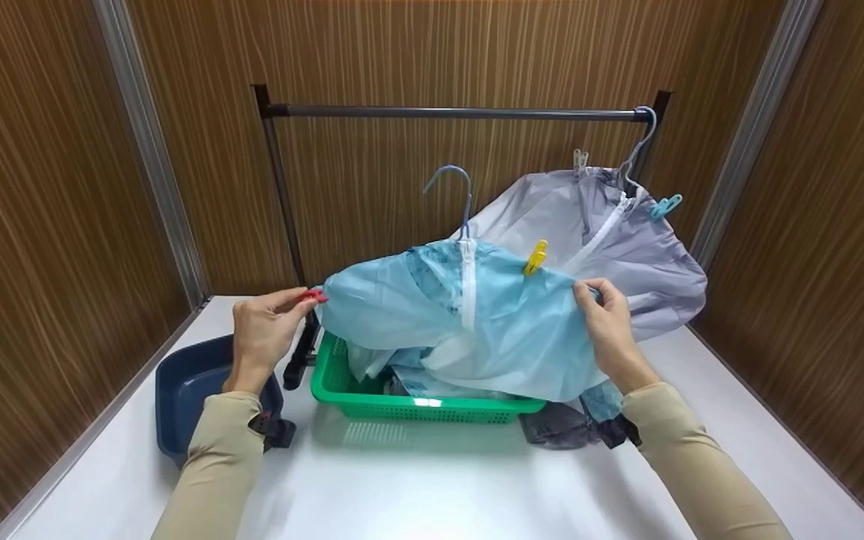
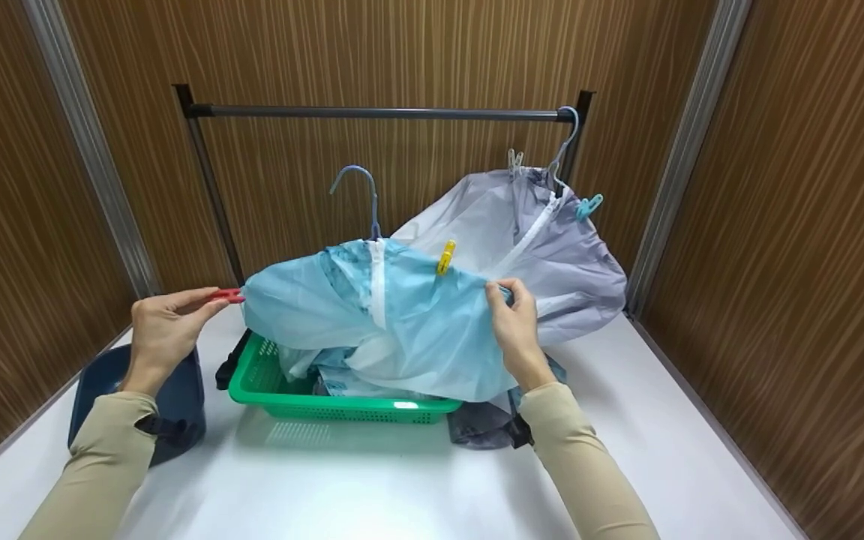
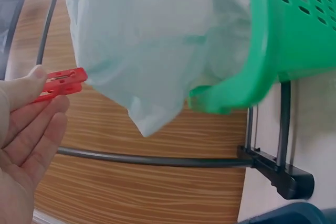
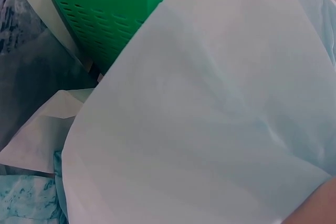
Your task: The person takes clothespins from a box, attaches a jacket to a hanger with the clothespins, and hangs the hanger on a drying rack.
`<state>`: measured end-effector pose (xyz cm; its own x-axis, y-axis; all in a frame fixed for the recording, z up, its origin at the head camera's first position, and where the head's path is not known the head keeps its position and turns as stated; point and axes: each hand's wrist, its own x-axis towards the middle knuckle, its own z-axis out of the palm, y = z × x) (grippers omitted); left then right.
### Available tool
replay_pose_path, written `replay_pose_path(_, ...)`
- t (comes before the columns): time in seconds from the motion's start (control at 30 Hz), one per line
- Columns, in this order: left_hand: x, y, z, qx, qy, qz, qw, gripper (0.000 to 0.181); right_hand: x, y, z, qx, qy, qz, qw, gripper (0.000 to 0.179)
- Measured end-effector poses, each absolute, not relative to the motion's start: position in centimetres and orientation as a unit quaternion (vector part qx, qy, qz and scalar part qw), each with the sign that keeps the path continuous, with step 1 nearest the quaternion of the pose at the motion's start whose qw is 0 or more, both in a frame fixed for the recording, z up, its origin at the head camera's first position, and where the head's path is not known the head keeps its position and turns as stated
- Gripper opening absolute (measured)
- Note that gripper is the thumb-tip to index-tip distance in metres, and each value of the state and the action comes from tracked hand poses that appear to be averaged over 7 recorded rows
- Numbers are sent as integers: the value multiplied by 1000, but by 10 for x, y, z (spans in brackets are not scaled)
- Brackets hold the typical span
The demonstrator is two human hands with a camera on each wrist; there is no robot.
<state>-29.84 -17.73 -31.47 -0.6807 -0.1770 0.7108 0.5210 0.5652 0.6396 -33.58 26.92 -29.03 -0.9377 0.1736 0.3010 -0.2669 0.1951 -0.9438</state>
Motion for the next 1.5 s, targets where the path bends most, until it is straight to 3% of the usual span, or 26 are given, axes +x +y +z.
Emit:
replay_pose_path(0.63,-312,-138,-271,-223,-771,-446,396,16,-337,270,-290,15,-743,645,178,13)
replay_pose_path(1.23,-327,-111,-262,-220,-778,-446,385,16,-339,270,-291,39,-737,650,179,13)
replay_pose_path(1.5,-331,-104,-259,-207,-801,-435,355,14,-336,270,-290,63,-735,653,172,13)
